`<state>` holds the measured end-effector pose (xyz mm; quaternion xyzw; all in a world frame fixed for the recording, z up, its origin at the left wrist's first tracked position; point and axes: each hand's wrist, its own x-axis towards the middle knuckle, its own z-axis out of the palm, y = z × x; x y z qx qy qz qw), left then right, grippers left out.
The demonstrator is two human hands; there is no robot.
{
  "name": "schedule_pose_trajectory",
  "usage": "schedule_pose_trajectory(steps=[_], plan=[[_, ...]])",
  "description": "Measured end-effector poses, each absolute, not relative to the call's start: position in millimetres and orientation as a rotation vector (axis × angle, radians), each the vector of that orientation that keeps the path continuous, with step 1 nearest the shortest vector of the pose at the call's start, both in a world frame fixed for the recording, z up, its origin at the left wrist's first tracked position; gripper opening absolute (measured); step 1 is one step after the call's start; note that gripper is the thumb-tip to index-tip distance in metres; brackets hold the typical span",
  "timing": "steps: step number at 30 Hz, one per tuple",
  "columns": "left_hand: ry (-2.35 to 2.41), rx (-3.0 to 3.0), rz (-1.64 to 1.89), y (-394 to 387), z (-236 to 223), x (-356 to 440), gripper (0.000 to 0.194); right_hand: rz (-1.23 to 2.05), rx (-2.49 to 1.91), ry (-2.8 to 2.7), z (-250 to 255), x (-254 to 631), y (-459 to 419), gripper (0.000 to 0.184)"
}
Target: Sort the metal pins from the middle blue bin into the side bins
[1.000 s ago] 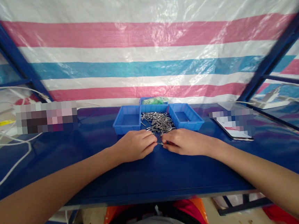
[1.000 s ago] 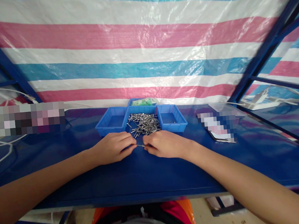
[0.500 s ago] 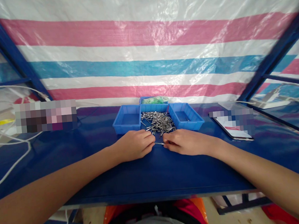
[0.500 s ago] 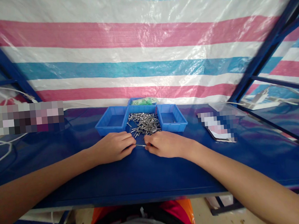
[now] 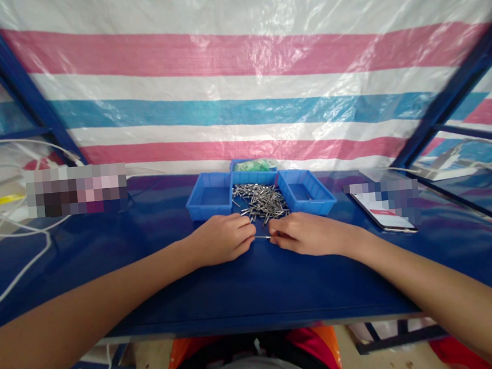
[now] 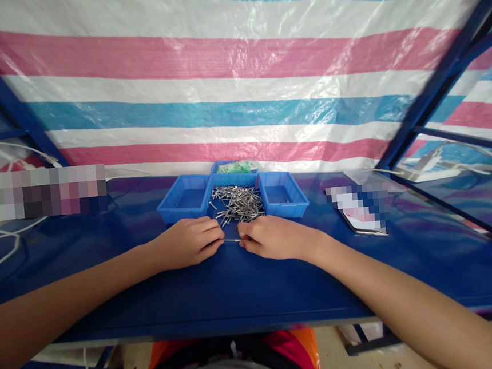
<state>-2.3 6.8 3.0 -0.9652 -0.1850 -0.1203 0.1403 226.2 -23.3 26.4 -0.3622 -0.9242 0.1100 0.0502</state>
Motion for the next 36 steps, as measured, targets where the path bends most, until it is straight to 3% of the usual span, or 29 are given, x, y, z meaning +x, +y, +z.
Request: schedule_pose_trajectory(steps=[21,31,36], plan=[[-0.542,-2.785,-0.364,6.4,2.6,-2.5,0.018,0.361,-1.084,-2.805,24.6,227.7,-21.9,0.008],[-0.388,-2.740,-0.737,0.1,8.4,-2.2,0.024,0.356,-0.979,-2.809,26.6,221.5,-24.4,0.011],[-0.372,-2.773,-0.687,1.8,6.8,-3.1,0.029,0.353,-0.956,-2.757,25.5,219.8,-25.3,0.013]])
